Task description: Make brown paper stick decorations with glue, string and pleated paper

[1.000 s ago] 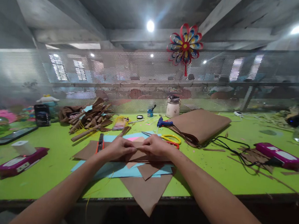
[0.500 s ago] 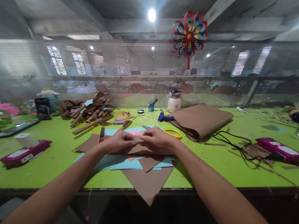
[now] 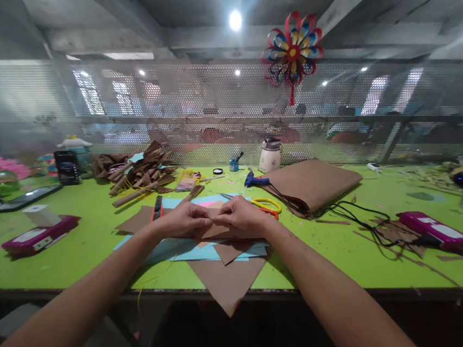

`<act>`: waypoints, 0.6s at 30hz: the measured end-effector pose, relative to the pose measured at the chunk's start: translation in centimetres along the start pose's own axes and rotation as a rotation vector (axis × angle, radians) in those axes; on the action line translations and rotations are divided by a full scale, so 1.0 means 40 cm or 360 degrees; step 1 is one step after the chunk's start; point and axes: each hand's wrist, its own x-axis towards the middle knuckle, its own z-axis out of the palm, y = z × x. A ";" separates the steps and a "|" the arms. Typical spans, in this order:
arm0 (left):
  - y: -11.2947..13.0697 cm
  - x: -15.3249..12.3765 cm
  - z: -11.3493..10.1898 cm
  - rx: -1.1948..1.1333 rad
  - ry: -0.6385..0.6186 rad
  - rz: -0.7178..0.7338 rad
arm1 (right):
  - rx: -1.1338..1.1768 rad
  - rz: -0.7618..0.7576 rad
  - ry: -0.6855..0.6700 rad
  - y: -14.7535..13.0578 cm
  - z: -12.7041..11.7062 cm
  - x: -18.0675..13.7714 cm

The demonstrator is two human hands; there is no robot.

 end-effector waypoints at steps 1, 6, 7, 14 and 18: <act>0.000 -0.001 0.001 0.0001 0.0001 -0.0003 | -0.0002 -0.0003 -0.0016 0.001 0.000 0.000; -0.006 0.001 0.000 0.0065 0.0064 0.0014 | 0.0053 0.0079 -0.0058 0.006 0.000 0.001; -0.007 0.001 -0.001 0.0067 0.0069 0.0018 | 0.0069 0.0087 -0.0059 0.007 0.000 0.001; 0.002 -0.010 -0.017 -0.0188 -0.0124 -0.0107 | 0.0159 0.0127 -0.0052 0.011 -0.010 -0.001; -0.008 -0.007 -0.019 -0.0132 -0.0136 -0.0083 | 0.0180 0.0135 -0.0090 0.013 -0.015 -0.003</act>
